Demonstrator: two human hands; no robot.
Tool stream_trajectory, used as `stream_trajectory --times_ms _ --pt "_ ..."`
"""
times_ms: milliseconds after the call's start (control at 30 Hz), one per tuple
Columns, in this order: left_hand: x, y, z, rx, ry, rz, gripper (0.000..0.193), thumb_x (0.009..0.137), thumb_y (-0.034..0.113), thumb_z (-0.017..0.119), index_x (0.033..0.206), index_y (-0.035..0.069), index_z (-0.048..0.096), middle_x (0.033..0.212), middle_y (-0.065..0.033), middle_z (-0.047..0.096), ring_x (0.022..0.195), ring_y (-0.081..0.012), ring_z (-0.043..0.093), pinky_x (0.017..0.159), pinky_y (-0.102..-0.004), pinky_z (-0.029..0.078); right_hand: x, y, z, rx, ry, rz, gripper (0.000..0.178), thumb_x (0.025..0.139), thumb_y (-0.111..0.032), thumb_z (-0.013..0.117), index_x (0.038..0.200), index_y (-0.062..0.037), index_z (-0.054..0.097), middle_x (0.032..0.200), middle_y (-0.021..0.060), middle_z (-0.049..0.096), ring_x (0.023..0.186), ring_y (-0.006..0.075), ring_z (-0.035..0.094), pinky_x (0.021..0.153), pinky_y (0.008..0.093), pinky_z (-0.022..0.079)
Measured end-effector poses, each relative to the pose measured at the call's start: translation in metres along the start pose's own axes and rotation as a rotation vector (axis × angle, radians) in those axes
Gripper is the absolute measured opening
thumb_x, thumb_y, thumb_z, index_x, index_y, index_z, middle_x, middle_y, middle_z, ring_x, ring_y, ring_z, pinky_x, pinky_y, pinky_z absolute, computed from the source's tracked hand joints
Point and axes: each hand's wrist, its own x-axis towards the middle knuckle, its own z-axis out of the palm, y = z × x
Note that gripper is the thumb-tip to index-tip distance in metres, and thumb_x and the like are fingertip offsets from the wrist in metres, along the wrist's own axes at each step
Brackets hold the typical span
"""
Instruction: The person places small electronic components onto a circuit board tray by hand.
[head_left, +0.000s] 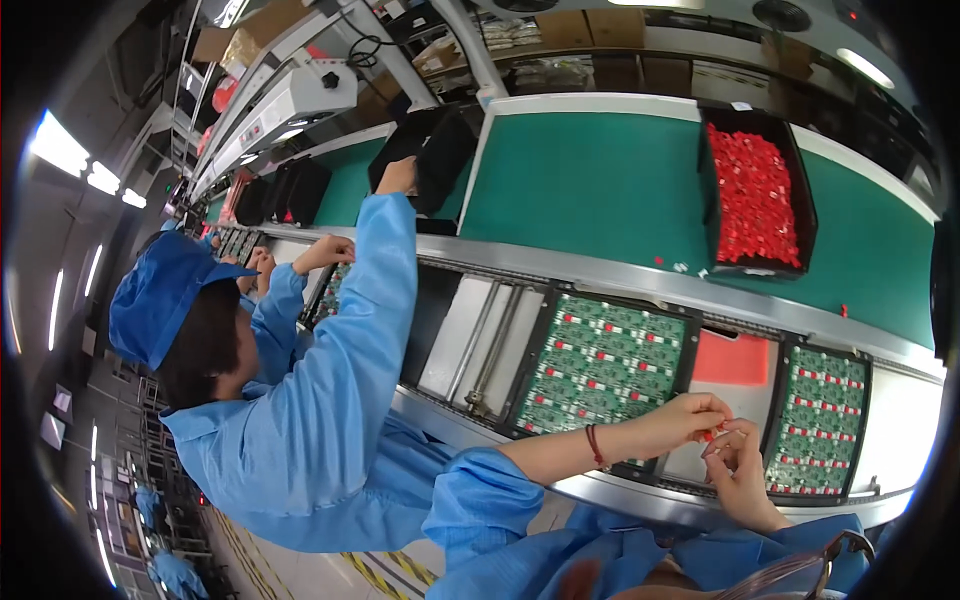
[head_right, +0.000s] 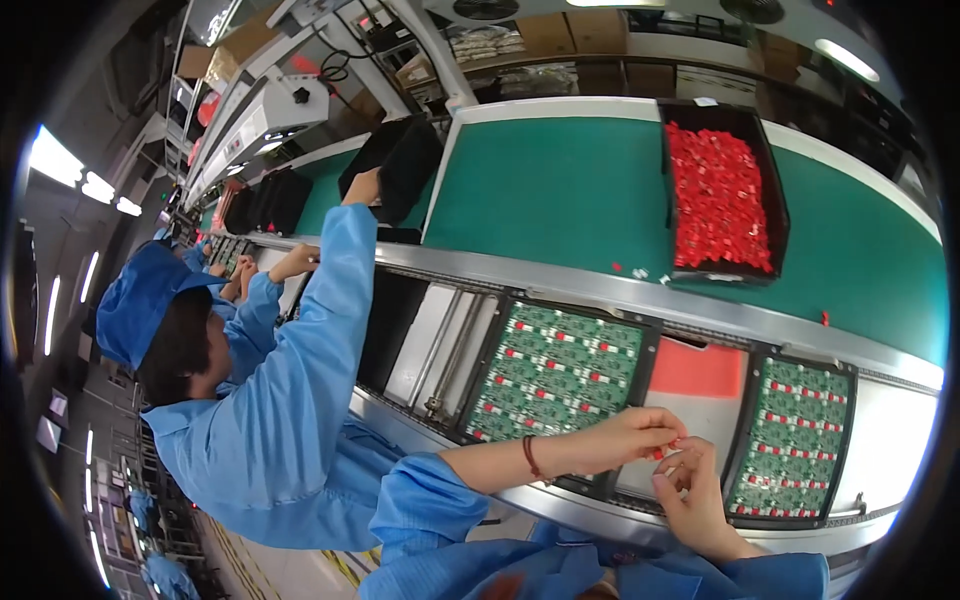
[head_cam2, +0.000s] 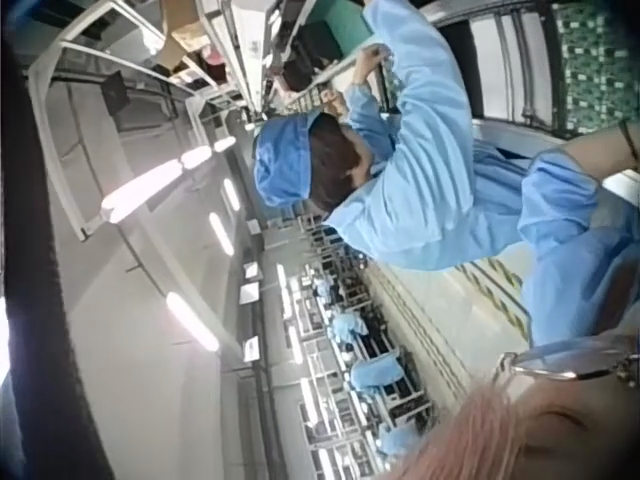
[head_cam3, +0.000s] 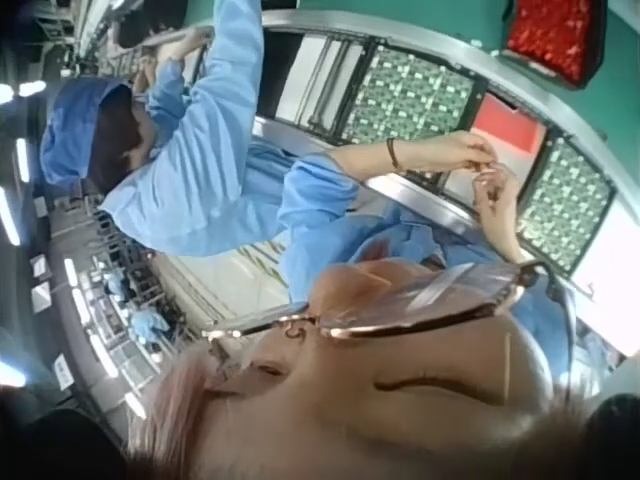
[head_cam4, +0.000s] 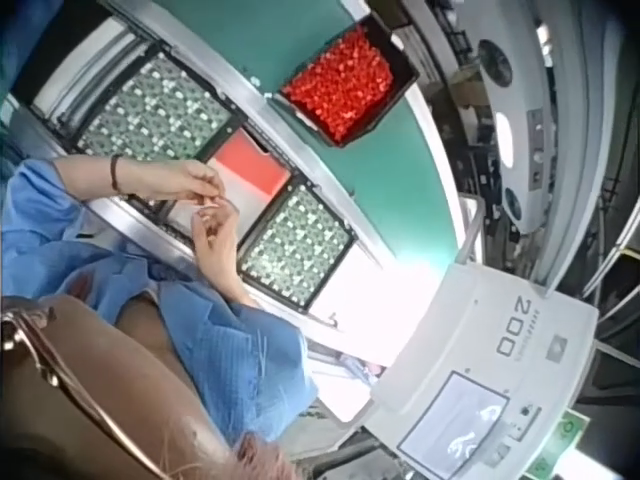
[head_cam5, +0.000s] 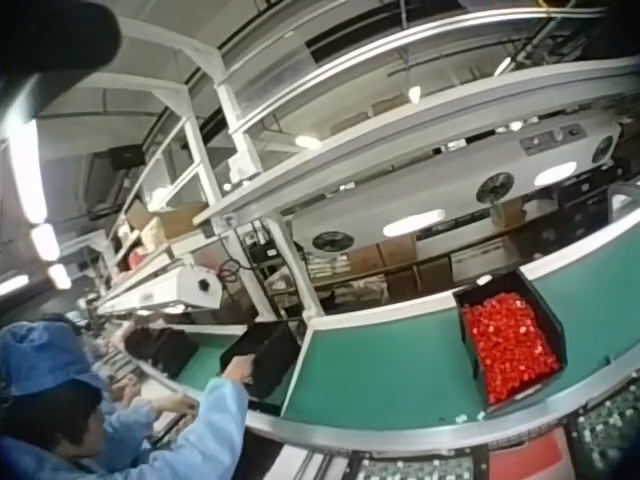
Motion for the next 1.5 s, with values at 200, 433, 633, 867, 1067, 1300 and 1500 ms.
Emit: stream_trajectory --times_ms 200,433,633,867,1067,1300,1500 --pt "-0.012 -0.001 -0.007 -0.101 0.02 0.019 0.017 0.091 0.014 0.046 0.101 0.0 0.052 0.087 -0.0035 0.055 0.079 -0.0088 0.052 0.072 -0.0235 0.044 0.015 0.006 0.015 0.112 0.094 0.07 0.023 0.083 0.005 0.049 0.101 -0.0032 0.037 0.074 0.0063 0.054 0.057 0.0082 0.052 0.05 0.0203 0.044" --pt "-0.015 0.008 -0.011 0.026 0.047 -0.095 0.02 0.089 0.013 0.049 0.102 -0.002 0.053 0.09 -0.0061 0.058 0.081 -0.0099 0.057 0.072 -0.0229 0.05 0.008 0.006 0.009 0.195 0.086 0.137 0.014 0.083 0.004 0.05 0.094 0.0001 0.042 0.077 0.0086 0.057 0.059 0.0093 0.057 0.053 0.0206 0.046" --pt "-0.018 0.011 -0.005 0.063 0.075 -0.138 0.021 0.089 0.014 0.05 0.104 -0.001 0.054 0.092 -0.0069 0.058 0.083 -0.0105 0.057 0.073 -0.0228 0.05 0.007 0.001 0.005 -0.087 0.07 -0.035 0.017 0.078 0.004 0.057 0.094 0.0009 0.054 0.075 0.0092 0.059 0.06 0.0125 0.059 0.054 0.0236 0.048" --pt "-0.022 0.018 -0.009 0.023 0.1 -0.241 0.02 0.089 0.014 0.051 0.104 0.001 0.054 0.092 -0.0059 0.058 0.083 -0.0104 0.058 0.074 -0.0237 0.05 0.018 0.005 0.008 -0.384 0.085 -0.405 0.021 0.069 0.0 0.068 0.089 -0.0041 0.062 0.07 0.0069 0.058 0.052 0.0179 0.058 0.046 0.0261 0.046" --pt "-0.027 0.026 -0.014 -0.063 0.135 -0.199 0.018 0.09 0.011 0.049 0.103 0.0 0.053 0.091 -0.0063 0.058 0.083 -0.0133 0.06 0.075 -0.0258 0.051 0.014 0.007 0.012 -0.241 0.159 -0.45 0.017 0.066 0.001 0.068 0.08 -0.0048 0.061 0.059 0.0032 0.058 0.048 0.0163 0.058 0.044 0.0255 0.045" --pt "-0.041 0.078 -0.05 0.006 0.396 0.404 0.014 0.089 0.007 0.048 0.1 0.001 0.054 0.09 -0.0083 0.058 0.082 -0.0152 0.059 0.076 -0.0265 0.05 0.011 0.006 0.012 -0.1 0.145 -0.343 0.015 0.068 0.002 0.066 0.08 -0.0032 0.06 0.069 0.007 0.064 0.055 0.016 0.062 0.049 0.0236 0.049" --pt "-0.068 0.11 -0.097 -0.103 0.672 0.709 0.02 0.086 0.0 0.05 0.105 -0.006 0.052 0.101 -0.0122 0.056 0.092 -0.0168 0.056 0.084 -0.0239 0.048 0.018 -0.004 0.019 -0.005 -0.001 -0.195 0.014 0.072 0.006 0.059 0.083 -0.0006 0.054 0.084 0.0135 0.065 0.06 0.0166 0.064 0.055 0.0251 0.052"
